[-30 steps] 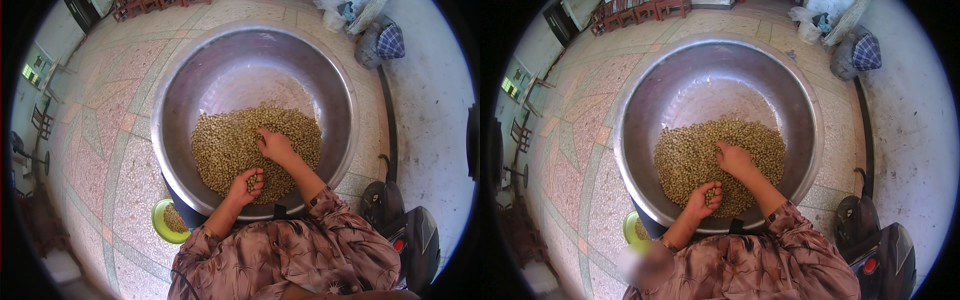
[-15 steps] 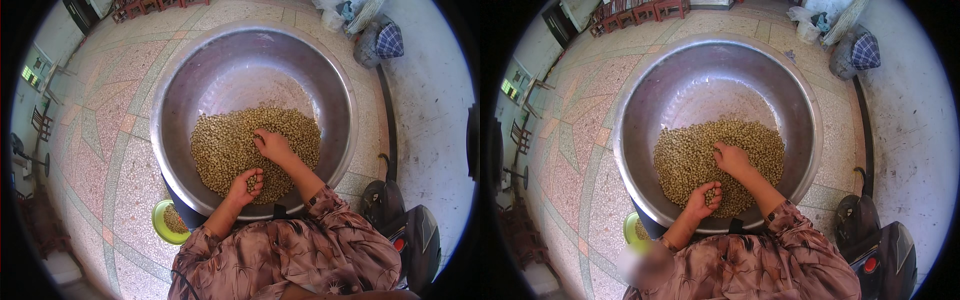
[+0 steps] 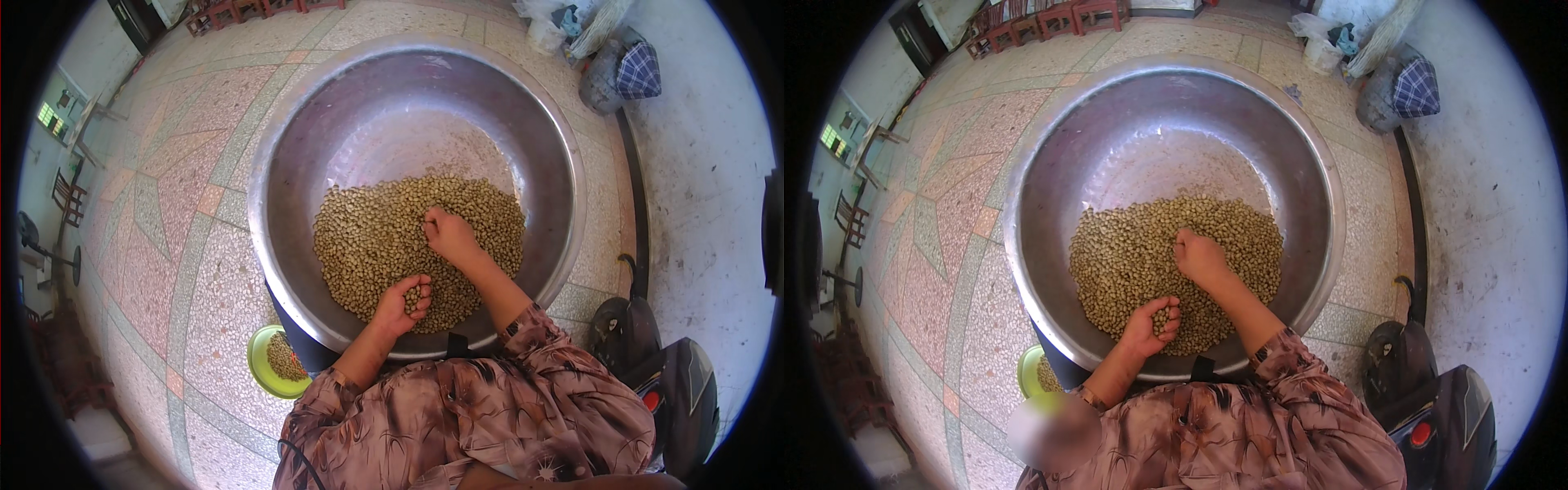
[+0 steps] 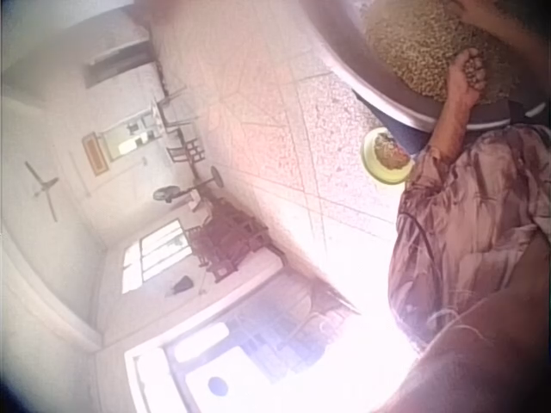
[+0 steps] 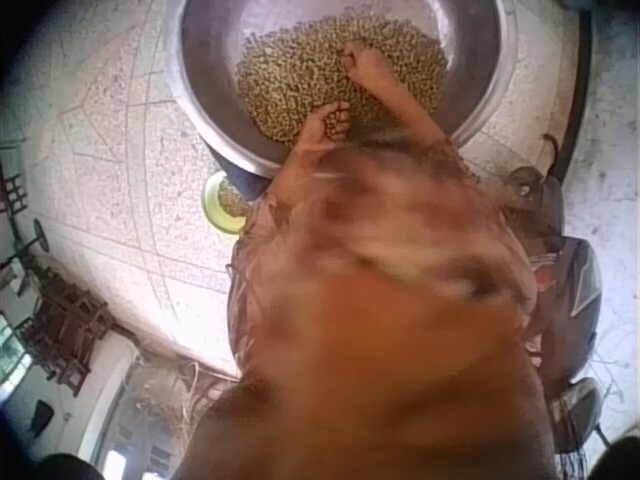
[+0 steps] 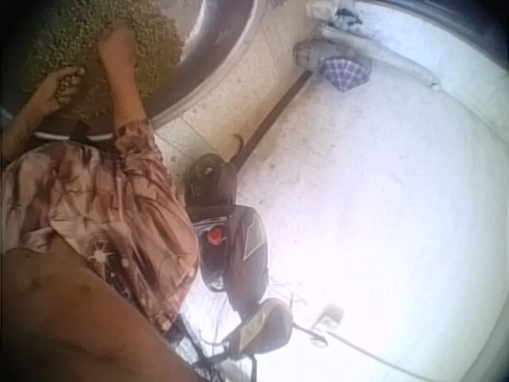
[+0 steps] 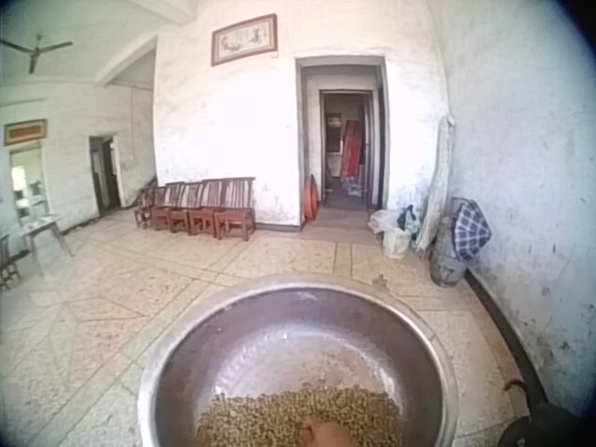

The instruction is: Manually sort dried coffee beans or seeds by hand from a large metal basin into a smaller green bowl.

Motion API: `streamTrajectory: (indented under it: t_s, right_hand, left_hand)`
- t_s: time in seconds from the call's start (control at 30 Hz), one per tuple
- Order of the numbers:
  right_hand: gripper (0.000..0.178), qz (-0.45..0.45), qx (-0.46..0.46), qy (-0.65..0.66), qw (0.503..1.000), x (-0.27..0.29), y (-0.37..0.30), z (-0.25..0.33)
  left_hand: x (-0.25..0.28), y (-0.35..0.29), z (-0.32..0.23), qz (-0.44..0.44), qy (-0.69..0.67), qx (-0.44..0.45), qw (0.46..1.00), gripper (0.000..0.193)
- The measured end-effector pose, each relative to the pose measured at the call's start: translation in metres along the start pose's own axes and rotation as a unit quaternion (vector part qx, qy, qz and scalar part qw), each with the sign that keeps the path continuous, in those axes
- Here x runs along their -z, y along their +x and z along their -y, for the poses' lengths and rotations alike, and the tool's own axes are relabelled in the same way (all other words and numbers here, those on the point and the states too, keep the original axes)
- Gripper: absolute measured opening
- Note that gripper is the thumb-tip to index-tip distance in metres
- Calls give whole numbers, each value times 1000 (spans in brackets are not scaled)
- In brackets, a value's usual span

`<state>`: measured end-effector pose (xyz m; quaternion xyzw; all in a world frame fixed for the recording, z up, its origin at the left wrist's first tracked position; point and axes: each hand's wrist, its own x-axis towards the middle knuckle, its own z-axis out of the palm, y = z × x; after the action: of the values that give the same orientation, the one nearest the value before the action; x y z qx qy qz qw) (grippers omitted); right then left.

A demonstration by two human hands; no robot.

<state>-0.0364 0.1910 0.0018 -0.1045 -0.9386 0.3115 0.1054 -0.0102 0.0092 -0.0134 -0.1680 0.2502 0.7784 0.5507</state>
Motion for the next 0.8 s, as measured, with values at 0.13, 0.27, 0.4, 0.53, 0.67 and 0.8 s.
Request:
streamTrajectory:
  t_s: [0.13,0.27,0.4,0.53,0.67,0.8]
  right_hand:
    - [13,18,-6,32,999,10,0,2]
    - [27,24,-8,5,1000,13,0,3]
    - [32,72,-23,-39,996,17,0,12]
    - [31,81,-17,-37,996,18,0,12]
    - [30,71,-6,-35,997,17,-1,14]
    - [30,54,-7,-31,998,8,0,6]
  left_hand:
    - [1,0,0,3,-1,2,1000,17]
    - [0,0,0,5,1,7,1000,17]
    - [-1,-1,0,-3,5,2,1000,17]
    - [-2,-1,0,-3,8,0,1000,18]
    - [-1,0,0,-5,9,0,1000,18]
    - [-2,0,0,-4,-1,1,1000,17]
